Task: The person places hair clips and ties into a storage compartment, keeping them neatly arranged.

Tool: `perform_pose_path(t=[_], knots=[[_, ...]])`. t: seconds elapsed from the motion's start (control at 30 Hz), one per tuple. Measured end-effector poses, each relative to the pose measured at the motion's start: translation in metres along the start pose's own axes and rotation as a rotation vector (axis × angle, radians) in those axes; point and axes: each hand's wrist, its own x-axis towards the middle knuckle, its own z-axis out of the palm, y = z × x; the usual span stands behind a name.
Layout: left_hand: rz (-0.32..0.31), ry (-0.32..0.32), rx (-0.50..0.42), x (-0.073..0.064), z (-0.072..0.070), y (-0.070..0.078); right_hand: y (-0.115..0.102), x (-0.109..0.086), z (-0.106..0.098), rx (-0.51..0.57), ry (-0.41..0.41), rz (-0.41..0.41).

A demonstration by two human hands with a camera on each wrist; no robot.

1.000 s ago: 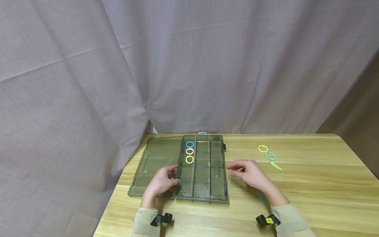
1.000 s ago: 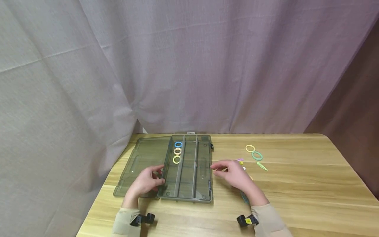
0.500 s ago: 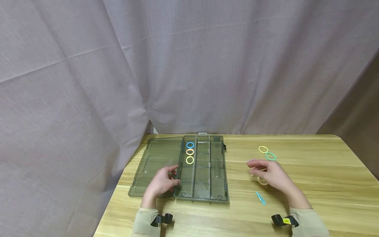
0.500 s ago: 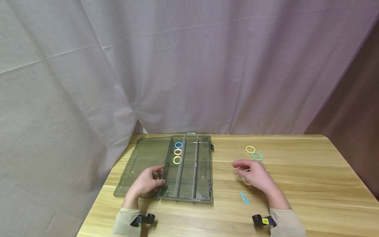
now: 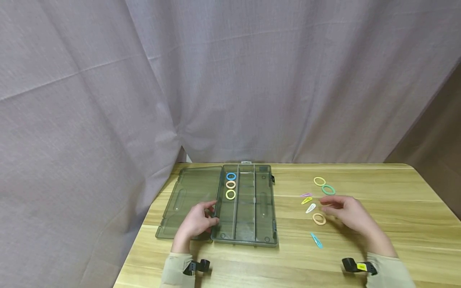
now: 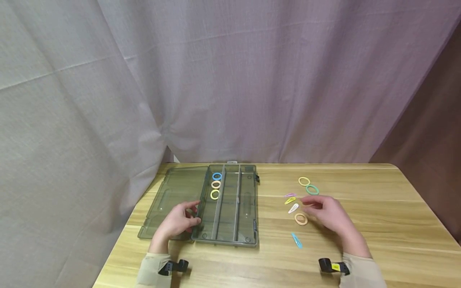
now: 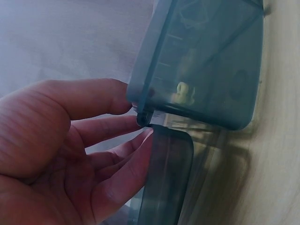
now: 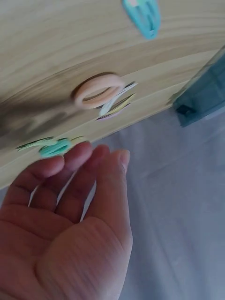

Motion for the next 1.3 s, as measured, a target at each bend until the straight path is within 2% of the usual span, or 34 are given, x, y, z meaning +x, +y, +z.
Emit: perform_pose_path(t=[0.23, 0.67, 1.13, 1.3], knots=[[-0.001, 0.003, -0.006, 0.001, 0.0, -0.001, 0.01, -0.006, -0.011, -0.074, -0.047, 0.03], [-0.006, 0.005, -0.009, 0.001, 0.0, -0.001, 0.016, -0.008, -0.008, -0.002, -0.123, 0.09], [-0.015, 0.004, -0.011, 0.002, 0.0, -0.003, 0.017, -0.006, 0.0, -0.018, -0.104, 0.067], [-0.015, 0.006, -0.008, 0.002, 0.001, -0.002, 0.017, -0.006, 0.003, -0.025, -0.108, 0.081]])
